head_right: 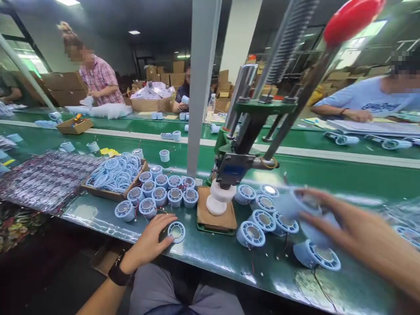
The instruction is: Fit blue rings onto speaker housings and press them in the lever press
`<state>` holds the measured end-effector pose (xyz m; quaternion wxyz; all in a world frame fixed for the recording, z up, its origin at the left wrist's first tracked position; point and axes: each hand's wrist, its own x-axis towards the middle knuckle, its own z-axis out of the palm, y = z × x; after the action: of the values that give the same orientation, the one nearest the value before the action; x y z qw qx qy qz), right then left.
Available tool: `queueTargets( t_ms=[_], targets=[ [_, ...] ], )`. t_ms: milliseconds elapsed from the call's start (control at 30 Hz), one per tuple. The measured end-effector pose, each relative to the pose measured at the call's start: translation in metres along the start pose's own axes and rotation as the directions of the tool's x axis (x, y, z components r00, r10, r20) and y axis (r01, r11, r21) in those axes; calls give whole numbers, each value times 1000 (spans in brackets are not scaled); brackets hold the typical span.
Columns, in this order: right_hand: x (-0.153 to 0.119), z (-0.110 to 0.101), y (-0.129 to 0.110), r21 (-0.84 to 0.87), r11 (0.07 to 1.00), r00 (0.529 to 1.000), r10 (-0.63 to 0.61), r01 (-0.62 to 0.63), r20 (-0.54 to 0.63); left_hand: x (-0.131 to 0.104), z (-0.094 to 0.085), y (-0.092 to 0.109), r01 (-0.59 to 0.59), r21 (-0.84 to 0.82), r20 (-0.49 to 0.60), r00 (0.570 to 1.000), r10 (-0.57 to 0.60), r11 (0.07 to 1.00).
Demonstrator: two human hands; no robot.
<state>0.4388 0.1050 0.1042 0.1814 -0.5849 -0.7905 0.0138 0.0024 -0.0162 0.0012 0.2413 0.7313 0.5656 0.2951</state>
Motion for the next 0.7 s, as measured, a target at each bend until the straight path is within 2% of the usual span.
queueTargets(
  t_ms=[33, 100, 167, 267, 333, 400, 500, 600, 633, 700],
  targets=[
    [-30, 5, -7, 49, 998, 998, -44, 42, 35, 1, -1, 1, -8, 33, 16, 1000, 8, 999],
    [-75, 24, -40, 155, 974, 978, -185, 168, 100, 3, -1, 3, -32, 114, 38, 999, 28, 993],
    [-94, 46, -90, 220, 936, 933, -315, 275, 175, 4, 1, 4, -52, 179, 35, 998, 47, 982],
    [-77, 73, -163, 209, 908, 877, -410, 364, 253, -4, 2, -1, -62, 238, -23, 997, 69, 969],
    [-54, 84, -193, 174, 884, 855, -465, 434, 230, -17, 2, -7, -39, 272, -106, 992, 70, 962],
    [-36, 95, -207, 146, 871, 853, -489, 468, 182, -36, 0, -13, 24, 298, -222, 974, 44, 954],
    [-34, 115, -208, 179, 892, 897, -434, 414, 88, -61, -1, -16, 127, 303, -375, 927, -4, 945],
    [-56, 141, -203, 330, 896, 954, -287, 299, -84, -71, 4, -4, 93, 282, -364, 931, 17, 955],
    [-65, 149, -201, 386, 883, 962, -223, 268, -156, -69, 6, 3, 58, 270, -338, 940, 38, 961],
    [-80, 160, -197, 474, 843, 948, -120, 254, -293, -61, 11, 18, -13, 235, -297, 951, 84, 972]
  ],
)
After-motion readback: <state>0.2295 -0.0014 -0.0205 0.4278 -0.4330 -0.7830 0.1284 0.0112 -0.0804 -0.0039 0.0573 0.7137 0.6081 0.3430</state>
